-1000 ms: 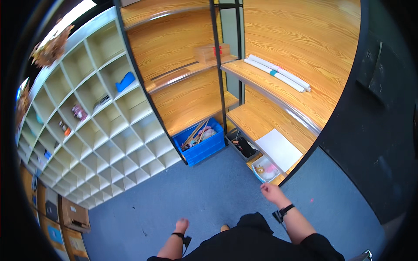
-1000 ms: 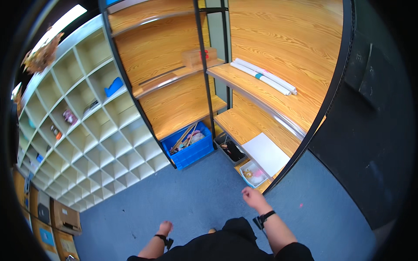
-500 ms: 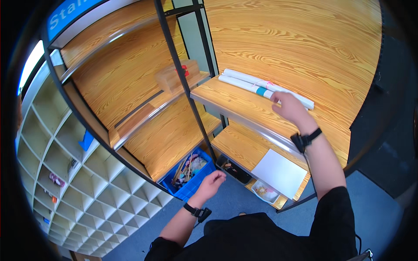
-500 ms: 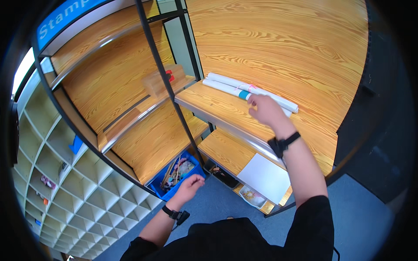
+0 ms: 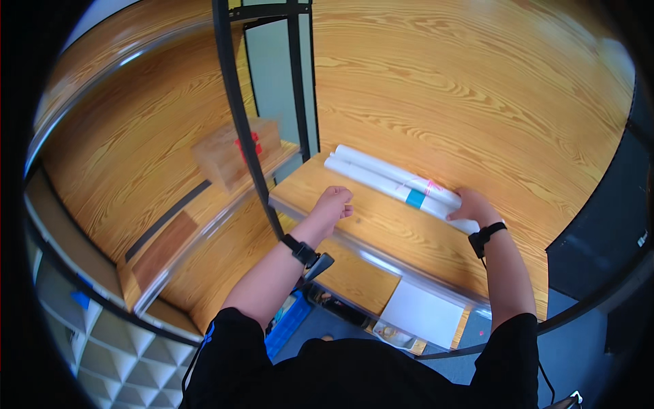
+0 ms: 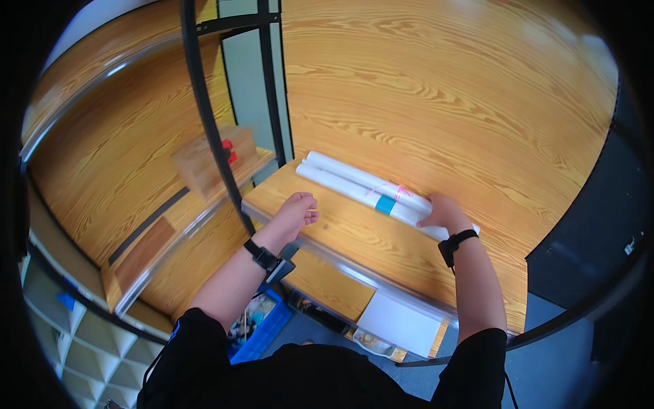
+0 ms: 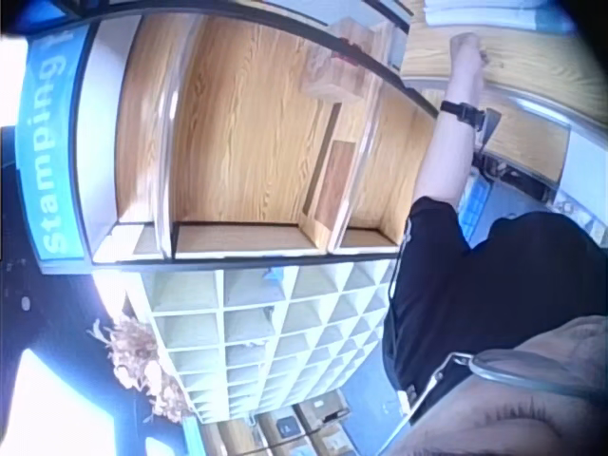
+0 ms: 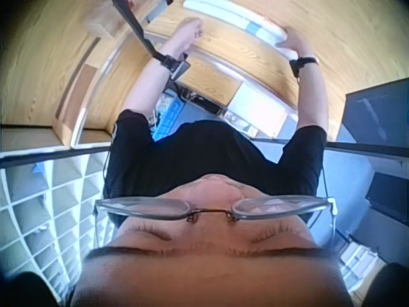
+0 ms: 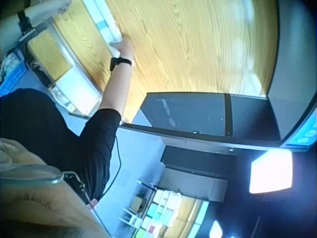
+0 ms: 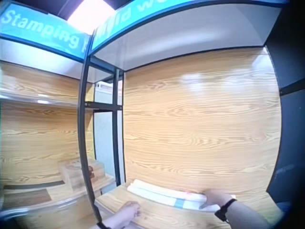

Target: Moving various objects including paper rolls, scales, and fabric bundles from shelves to a central table.

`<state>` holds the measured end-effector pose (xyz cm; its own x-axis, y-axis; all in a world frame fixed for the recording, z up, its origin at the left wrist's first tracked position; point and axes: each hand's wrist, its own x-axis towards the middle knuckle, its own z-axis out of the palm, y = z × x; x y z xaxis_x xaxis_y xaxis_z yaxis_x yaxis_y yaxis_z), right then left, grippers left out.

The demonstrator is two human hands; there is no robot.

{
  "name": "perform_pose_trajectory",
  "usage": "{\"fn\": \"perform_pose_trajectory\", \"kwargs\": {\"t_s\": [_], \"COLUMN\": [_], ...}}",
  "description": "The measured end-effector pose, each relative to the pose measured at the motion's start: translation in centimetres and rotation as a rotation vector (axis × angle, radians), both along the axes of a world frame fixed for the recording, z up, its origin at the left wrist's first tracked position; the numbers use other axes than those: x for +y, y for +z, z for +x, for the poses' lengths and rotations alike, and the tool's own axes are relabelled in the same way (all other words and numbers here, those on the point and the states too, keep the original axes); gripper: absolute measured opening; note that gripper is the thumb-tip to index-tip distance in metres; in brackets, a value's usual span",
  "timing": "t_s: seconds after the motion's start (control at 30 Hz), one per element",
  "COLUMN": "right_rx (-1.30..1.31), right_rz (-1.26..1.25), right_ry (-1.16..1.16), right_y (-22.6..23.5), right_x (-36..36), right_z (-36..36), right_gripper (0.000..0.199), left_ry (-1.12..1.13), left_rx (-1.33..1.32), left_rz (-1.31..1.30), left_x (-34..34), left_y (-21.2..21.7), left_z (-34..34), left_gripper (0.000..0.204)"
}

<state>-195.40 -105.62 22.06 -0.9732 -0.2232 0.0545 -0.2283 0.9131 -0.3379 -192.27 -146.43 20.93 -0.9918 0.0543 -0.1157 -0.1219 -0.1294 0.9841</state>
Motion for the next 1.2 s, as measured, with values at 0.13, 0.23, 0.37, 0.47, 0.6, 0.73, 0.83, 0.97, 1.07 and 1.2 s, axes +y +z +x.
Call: {"fn": "perform_pose_trajectory", "kwargs": {"t_s": [0.13, 0.23, 0.37, 0.47, 0.6, 0.73, 0.83, 0.97, 1.07, 1.2], "right_rx": [-0.111, -0.177, -0.142, -0.117, -0.130, -0.105, -0.084, 0.017, 0.124, 0.223], "right_rz": [0.094, 0.078, 0.067, 0.108, 0.124, 0.149, 0.170, 0.148, 0.128, 0.095], "right_ry": [-0.033, -0.069, -0.084, -0.153, -0.229, -0.228, -0.272, -0.319, -0.355, -0.458], "right_y": [1.0, 1.7, 1.9, 2.0, 3.3, 3.5, 5.0, 6.4, 7.0, 6.9], "right_x": [-3.2, -4.7, -6.7, -8.8, -11.5, -12.6, -13.8, -14.1, -13.9, -12.4], "right_z": [0.4, 1.6, 3.1, 4.2, 5.7, 7.4, 9.4, 13.8, 18.6, 26.2], "right_gripper": [0.090, 0.092, 0.084, 0.076, 0.070, 0.069, 0.067, 0.062, 0.058, 0.053], "left_ry": [-0.005, -0.001, -0.063, -0.133, -0.252, -0.296, -0.273, -0.376, -0.554, -0.695], "left_rx": [-0.220, -0.275, -0.311, -0.350, -0.410, -0.436, -0.379, -0.175, -0.088, -0.074], "left_rz": [0.196, 0.337, 0.483, 0.514, 0.502, 0.539, 0.699, 0.750, 0.818, 0.860], "left_x": [-1.7, -2.3, -2.3, -2.4, -2.4, -1.2, 0.0, 1.5, 2.8, 5.7], "left_y": [-3.1, -4.3, -2.9, -3.2, -3.1, -2.0, -0.9, 0.0, 2.3, 3.0], "left_z": [-9.5, -12.9, -13.2, -13.8, -14.0, -13.2, -11.2, -8.0, -4.2, 0.9], "left_gripper": [0.047, 0.047, 0.046, 0.047, 0.049, 0.051, 0.048, 0.048, 0.052, 0.062]}}
